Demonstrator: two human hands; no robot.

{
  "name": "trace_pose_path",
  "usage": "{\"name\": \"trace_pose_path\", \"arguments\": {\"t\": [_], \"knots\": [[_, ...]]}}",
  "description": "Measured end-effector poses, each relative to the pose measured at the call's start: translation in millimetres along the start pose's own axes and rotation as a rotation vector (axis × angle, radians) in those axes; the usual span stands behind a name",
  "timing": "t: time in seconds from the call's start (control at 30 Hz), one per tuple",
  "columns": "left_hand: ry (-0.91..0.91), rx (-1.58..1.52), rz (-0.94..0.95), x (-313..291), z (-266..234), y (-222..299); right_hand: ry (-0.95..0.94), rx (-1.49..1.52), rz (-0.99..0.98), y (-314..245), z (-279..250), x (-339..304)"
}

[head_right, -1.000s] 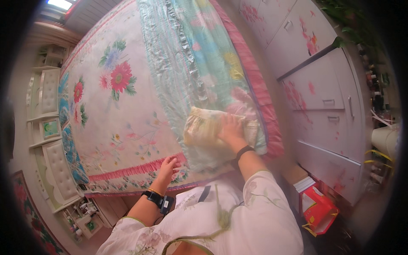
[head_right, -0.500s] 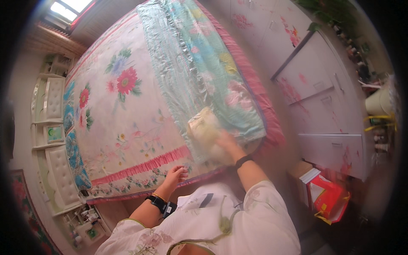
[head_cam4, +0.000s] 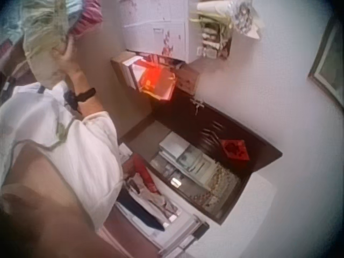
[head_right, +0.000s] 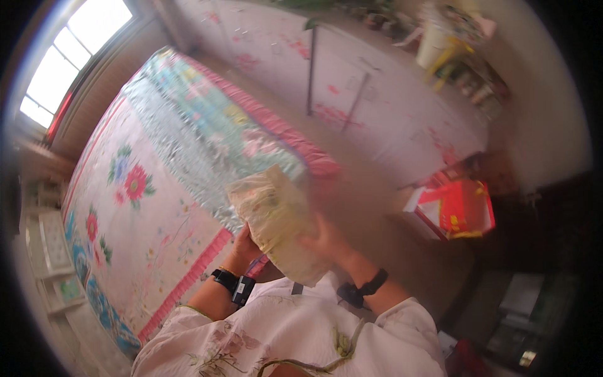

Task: The person removes a floral top and white shorts from a storage area and folds them one at a time on a floral-patterned bed.

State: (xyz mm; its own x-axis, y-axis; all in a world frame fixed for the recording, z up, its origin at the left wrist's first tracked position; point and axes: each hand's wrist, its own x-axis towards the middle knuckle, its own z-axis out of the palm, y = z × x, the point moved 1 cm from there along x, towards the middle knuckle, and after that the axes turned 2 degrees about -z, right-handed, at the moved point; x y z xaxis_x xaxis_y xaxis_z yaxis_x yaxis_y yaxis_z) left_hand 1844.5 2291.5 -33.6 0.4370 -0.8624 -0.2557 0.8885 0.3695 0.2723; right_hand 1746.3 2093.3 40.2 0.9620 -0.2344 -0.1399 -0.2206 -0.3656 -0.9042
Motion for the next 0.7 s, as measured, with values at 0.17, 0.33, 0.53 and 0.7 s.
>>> {"name": "trace_pose_path", "arguments": {"t": [0.17, 0.33, 0.53, 0.7], "knots": [[-0.052, 0.111, -0.327, 62.3, 50.2, -70.6, 0.443, 0.221, 0.06, 83.6, -79.2, -69.6], [-0.038, 0.144, -0.384, 119.9, 133.6, -159.5, 0.921, 0.229, 0.013, 119.4, -161.6, -141.8], [-0.12, 0.092, -0.439, 197.6, 192.7, -252.1, 0.984, 0.382, 0.365, 205.8, -232.5, -247.3], [-0.223, 0.194, -0.5, 238.8, 252.8, -323.3, 0.409, 1.416, 0.318, 187.9, -264.8, -304.6]]}}
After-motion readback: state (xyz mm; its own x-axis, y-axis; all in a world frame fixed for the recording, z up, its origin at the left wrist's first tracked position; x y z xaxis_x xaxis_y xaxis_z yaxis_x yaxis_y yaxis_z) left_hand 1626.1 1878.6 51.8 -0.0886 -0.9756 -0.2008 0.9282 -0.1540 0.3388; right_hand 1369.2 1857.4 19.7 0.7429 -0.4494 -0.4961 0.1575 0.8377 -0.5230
